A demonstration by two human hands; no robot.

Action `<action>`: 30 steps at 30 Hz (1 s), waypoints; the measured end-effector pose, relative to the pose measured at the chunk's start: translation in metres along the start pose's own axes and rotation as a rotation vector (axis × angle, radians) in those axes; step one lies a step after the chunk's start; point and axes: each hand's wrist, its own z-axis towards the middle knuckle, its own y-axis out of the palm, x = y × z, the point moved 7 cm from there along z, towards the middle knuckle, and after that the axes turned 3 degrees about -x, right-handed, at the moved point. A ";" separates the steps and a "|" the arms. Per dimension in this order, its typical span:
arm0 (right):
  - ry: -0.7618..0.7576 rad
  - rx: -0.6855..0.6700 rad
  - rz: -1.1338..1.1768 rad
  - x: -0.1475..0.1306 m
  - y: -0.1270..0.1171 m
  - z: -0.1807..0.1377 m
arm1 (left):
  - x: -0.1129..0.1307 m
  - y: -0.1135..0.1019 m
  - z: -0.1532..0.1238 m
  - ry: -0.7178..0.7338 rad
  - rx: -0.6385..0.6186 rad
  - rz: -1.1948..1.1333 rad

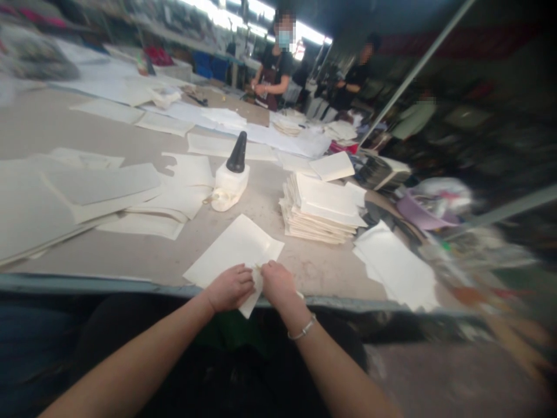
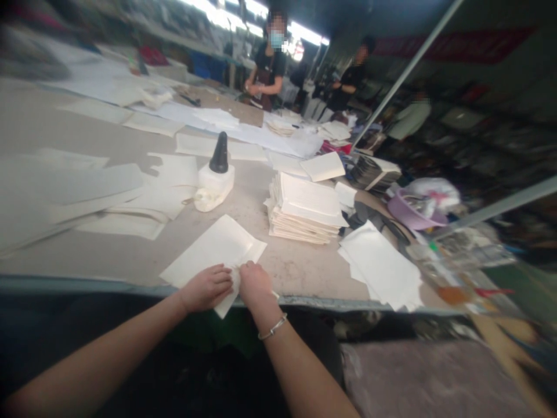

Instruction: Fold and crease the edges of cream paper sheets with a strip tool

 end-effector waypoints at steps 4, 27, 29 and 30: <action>-0.021 0.003 0.017 -0.004 0.003 -0.007 | 0.006 -0.009 -0.006 0.029 -0.070 -0.020; 0.165 0.050 0.028 0.082 -0.033 0.064 | 0.014 0.011 -0.023 -0.158 0.017 0.052; 0.172 0.038 0.019 0.085 -0.030 0.075 | 0.013 0.011 -0.023 -0.158 0.018 0.031; 0.172 0.033 0.016 0.085 -0.029 0.079 | 0.013 0.010 -0.023 -0.160 0.020 0.024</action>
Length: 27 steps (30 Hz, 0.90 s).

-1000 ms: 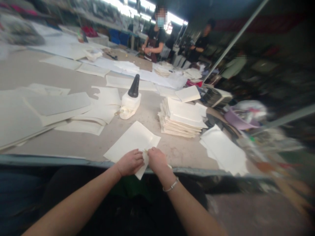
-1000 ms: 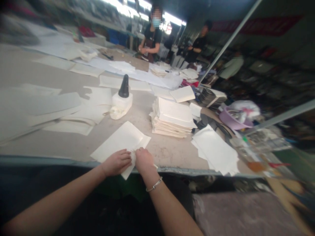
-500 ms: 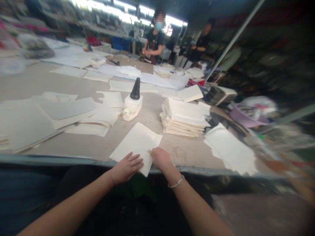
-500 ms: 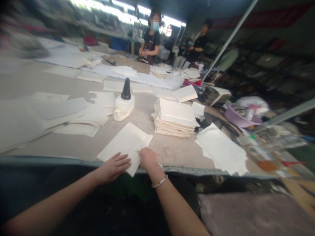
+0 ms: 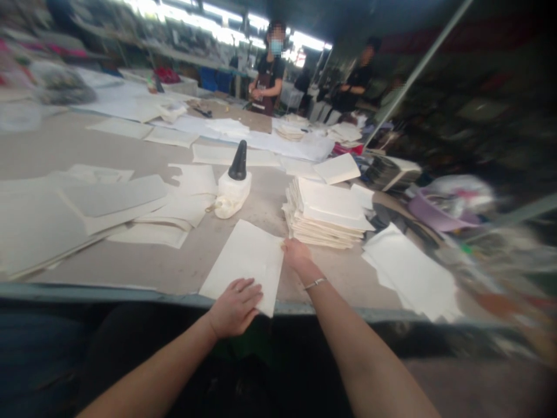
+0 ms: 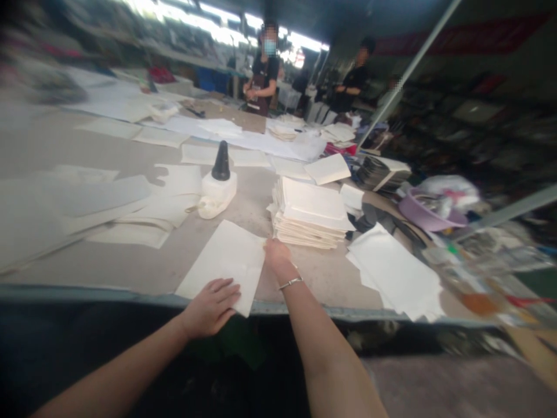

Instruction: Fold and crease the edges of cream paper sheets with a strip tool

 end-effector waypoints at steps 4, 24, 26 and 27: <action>-0.043 -0.003 -0.019 -0.007 0.001 0.011 | 0.001 -0.003 0.002 -0.011 0.014 -0.015; -0.291 -0.042 -0.129 -0.036 0.015 -0.047 | 0.004 -0.008 0.000 0.033 0.160 -0.027; -0.310 -0.038 -0.124 -0.041 0.018 -0.059 | 0.004 -0.006 -0.001 0.038 0.152 -0.010; -0.320 -0.036 -0.120 -0.043 0.019 -0.065 | 0.004 -0.006 -0.001 0.043 0.151 -0.001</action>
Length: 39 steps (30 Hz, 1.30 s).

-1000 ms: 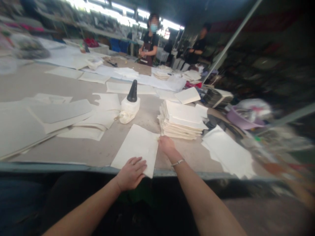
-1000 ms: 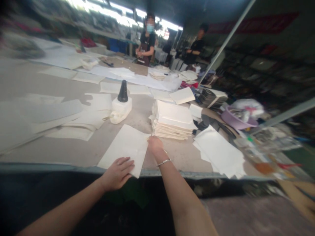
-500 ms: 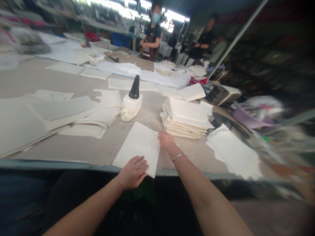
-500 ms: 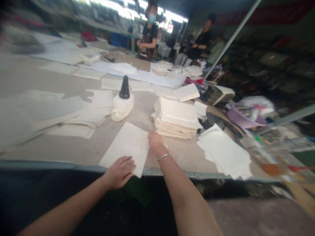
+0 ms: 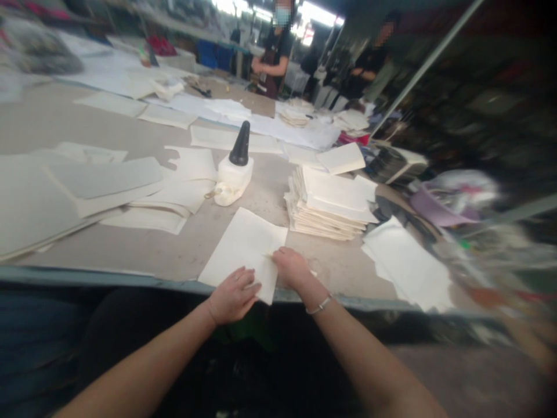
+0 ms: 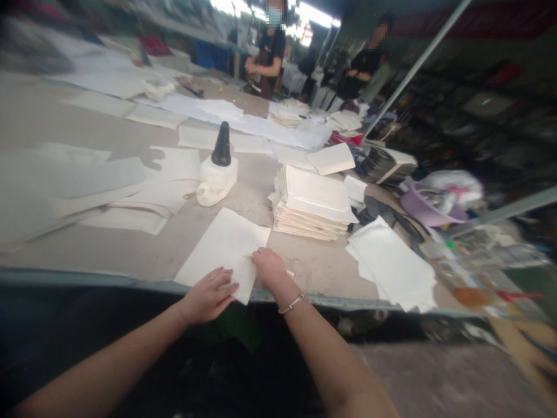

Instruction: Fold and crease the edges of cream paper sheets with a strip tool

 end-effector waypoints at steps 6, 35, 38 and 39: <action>-0.045 0.022 0.026 -0.016 0.006 -0.021 | 0.001 0.000 -0.002 0.019 0.021 0.013; 0.008 0.008 0.090 -0.029 0.007 -0.039 | 0.003 -0.008 0.001 0.043 0.053 0.010; -0.036 0.027 0.119 -0.042 0.010 -0.055 | 0.004 -0.010 0.002 0.044 0.051 -0.002; -0.045 0.033 0.125 -0.045 0.010 -0.059 | 0.004 -0.010 0.002 0.042 0.048 -0.007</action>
